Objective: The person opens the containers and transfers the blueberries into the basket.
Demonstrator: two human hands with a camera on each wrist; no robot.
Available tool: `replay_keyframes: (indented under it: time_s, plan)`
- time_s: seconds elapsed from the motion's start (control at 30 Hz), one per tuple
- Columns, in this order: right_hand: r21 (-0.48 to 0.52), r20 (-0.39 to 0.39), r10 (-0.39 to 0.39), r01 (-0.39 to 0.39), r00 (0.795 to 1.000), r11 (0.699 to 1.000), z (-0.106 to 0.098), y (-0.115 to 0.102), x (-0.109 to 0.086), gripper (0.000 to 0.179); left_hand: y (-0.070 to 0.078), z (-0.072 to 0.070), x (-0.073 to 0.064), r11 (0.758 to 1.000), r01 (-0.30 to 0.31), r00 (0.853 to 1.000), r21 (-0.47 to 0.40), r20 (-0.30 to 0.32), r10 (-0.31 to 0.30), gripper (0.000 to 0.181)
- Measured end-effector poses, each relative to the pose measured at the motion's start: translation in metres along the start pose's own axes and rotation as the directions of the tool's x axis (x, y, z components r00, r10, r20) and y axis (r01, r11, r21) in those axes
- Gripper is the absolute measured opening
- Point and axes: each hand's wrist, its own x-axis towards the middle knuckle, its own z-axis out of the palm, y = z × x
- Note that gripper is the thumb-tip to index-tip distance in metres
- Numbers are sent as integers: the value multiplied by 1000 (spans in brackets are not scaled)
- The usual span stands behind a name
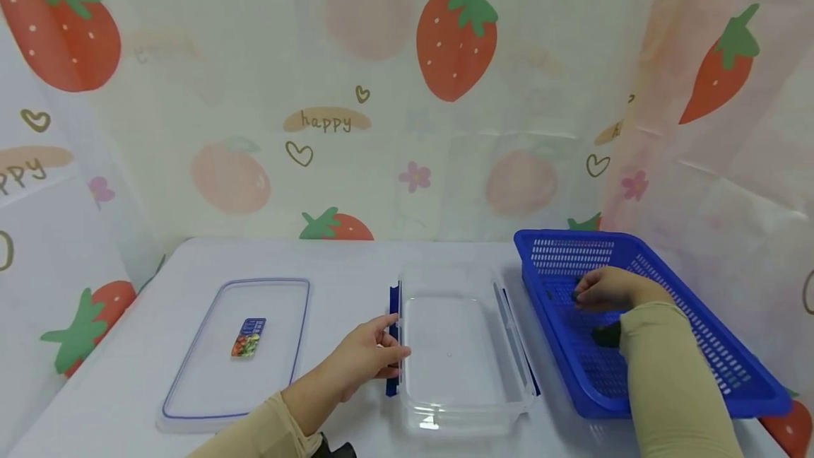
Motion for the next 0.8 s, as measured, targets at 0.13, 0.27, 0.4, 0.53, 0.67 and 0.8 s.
replay_keyframes:
  time_s: [0.13, 0.27, 0.4, 0.53, 0.67, 0.8]
  plan:
    - [-4, -22, 9, -9, 1000, 1000, -2, 4, -3, 21, 0, 1, 0, 1000, 2, 1000, 7, 3, -2, 74]
    - [-14, -40, 8, -9, 999, 1000, -3, 6, -8, 27, 0, 1, 0, 1000, 5, 1000, 7, 7, -5, 74]
    - [-1, -51, -12, 12, 999, 1000, -5, 4, -11, 22, 1, 2, 0, 1000, 0, 1000, 2, 12, 0, 74]
    - [3, -62, -63, 63, 996, 998, -7, -3, -9, 21, 2, -1, -1, 1000, -7, 999, 7, 32, 6, 74]
    - [-15, -136, -148, 148, 980, 989, -8, -20, -5, 29, 5, -13, -2, 998, -21, 999, 63, 40, 18, 69]
    - [-145, -269, -249, 216, 930, 965, -5, -51, -9, 39, 15, -35, -4, 981, -26, 999, 190, -37, 34, 64]
